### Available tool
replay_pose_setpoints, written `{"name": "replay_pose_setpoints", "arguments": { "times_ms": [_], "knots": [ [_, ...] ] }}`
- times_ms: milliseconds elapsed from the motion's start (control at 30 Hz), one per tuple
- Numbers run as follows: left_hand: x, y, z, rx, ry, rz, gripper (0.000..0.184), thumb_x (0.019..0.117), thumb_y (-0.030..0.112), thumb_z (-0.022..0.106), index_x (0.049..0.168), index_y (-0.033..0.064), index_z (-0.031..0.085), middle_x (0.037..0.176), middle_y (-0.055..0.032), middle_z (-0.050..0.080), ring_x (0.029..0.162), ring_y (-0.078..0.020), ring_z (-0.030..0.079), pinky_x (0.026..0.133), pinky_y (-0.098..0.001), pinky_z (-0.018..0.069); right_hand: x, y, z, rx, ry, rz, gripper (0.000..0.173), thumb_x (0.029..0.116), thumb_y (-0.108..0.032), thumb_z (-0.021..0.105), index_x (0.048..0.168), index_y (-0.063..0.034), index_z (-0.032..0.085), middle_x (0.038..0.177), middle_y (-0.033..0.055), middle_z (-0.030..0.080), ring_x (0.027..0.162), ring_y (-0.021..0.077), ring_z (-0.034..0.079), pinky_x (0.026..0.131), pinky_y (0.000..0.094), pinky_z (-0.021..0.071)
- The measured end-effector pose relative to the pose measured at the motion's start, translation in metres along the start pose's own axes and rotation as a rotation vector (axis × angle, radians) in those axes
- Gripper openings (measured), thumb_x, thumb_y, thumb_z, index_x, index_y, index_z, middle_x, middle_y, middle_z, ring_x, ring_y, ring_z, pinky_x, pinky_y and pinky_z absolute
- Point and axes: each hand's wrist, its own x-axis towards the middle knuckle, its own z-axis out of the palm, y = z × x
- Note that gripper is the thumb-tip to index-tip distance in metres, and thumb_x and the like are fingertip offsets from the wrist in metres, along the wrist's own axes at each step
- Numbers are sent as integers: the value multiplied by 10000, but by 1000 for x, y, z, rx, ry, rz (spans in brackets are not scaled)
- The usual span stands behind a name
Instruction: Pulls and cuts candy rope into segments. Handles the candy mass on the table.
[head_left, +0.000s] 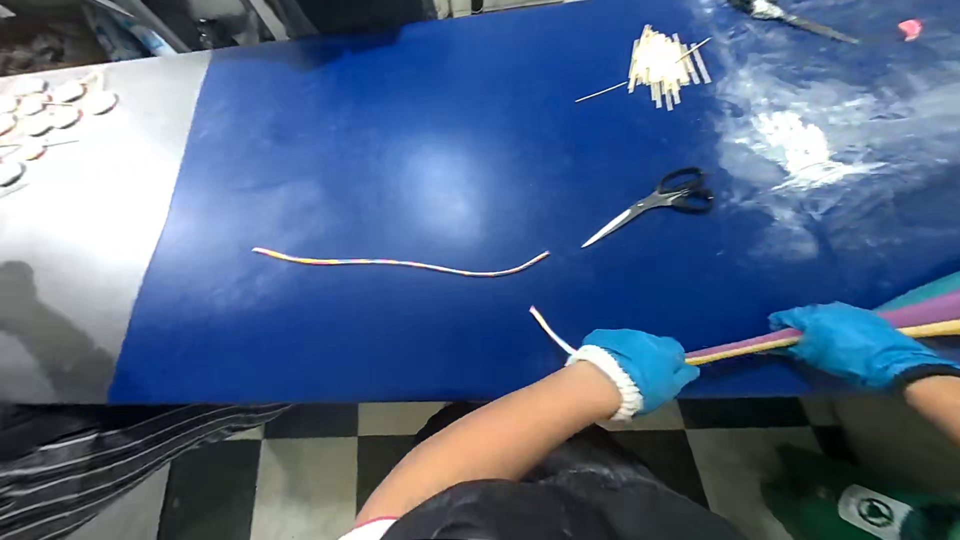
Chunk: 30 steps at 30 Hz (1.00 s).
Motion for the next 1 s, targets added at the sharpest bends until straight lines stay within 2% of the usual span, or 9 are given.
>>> {"name": "replay_pose_setpoints", "arguments": {
  "times_ms": [200, 267, 367, 433, 567, 667, 800, 900, 1000],
  "knots": [
    [-177, -142, -14, -272, 47, -261, 507, 1073, 493, 438, 1175, 79, 712, 1110, -148, 721, 1071, -292, 684, 964, -551, 518, -12, -19, -25, 50, -79, 32, 341, 955, -318, 736, 1204, -84, 741, 1170, 228, 723, 1155, 441, 658, 1016, 619, 469],
    [-230, -181, -16, -310, 67, -533, 498, 1068, 499, 438, 1188, 108, 722, 1119, -122, 726, 1058, -264, 685, 968, -523, 520, -20, -33, -42, 61, -145, 72, 355, 978, -321, 714, 1204, -48, 729, 1183, 240, 712, 1177, 438, 647, 1028, 612, 454],
    [-269, -185, -5, 135, 258, -1078, 370, 1056, 334, 489, 1266, 107, 692, 1301, -185, 670, 1228, -380, 634, 1012, -626, 499, -12, -14, -31, 57, -121, 12, 434, 962, -414, 713, 1213, -60, 716, 1133, 208, 728, 1129, 396, 674, 1004, 572, 489],
    [-249, -167, 36, 427, 632, -986, 377, 979, 244, 608, 1301, 64, 688, 1327, -217, 663, 1253, -414, 617, 1052, -624, 464, -6, -5, -19, 58, -102, -14, 473, 944, -487, 711, 1187, -81, 723, 1106, 187, 735, 1109, 381, 682, 990, 562, 498],
    [-149, -129, 94, 424, 823, -614, 944, 968, 725, 402, 1507, -48, 462, 1557, -288, 448, 1479, -462, 390, 1220, -649, 259, 0, 4, -3, 34, -39, -53, 544, 900, -621, 689, 1157, -144, 746, 1085, 122, 751, 1089, 332, 691, 996, 535, 497],
    [-98, -147, 41, 398, 861, -779, 1023, 979, 735, 305, 1532, -124, 355, 1597, -365, 315, 1521, -515, 263, 1248, -653, 158, -9, -2, -18, 47, -67, -81, 569, 918, -653, 641, 1133, -135, 739, 1084, 123, 744, 1094, 328, 685, 998, 531, 489],
    [-58, -192, -51, 403, 848, -895, 992, 985, 745, 260, 1628, -7, 196, 1687, -289, 153, 1573, -476, 106, 1240, -690, 92, -16, -12, -29, 140, -59, -168, 539, 967, -592, 611, 1170, -104, 714, 1133, 158, 725, 1136, 360, 658, 1039, 557, 446],
    [-37, -207, -97, 465, 1052, -792, 917, 1009, 676, 316, 1609, -16, 256, 1664, -284, 243, 1558, -473, 185, 1231, -703, 113, -23, -34, -31, 240, -16, -263, 433, 1023, -476, 564, 1182, -93, 686, 1152, 162, 710, 1141, 363, 649, 1052, 564, 430],
    [10, -124, -89, 391, 991, -446, 717, 990, 517, 563, 1501, 22, 482, 1504, -246, 516, 1425, -406, 465, 1195, -602, 335, -21, -55, -30, 339, -18, -329, 456, 1026, -510, 533, 1148, -99, 687, 1091, 153, 718, 1094, 348, 663, 1025, 555, 446]
  ]
}}
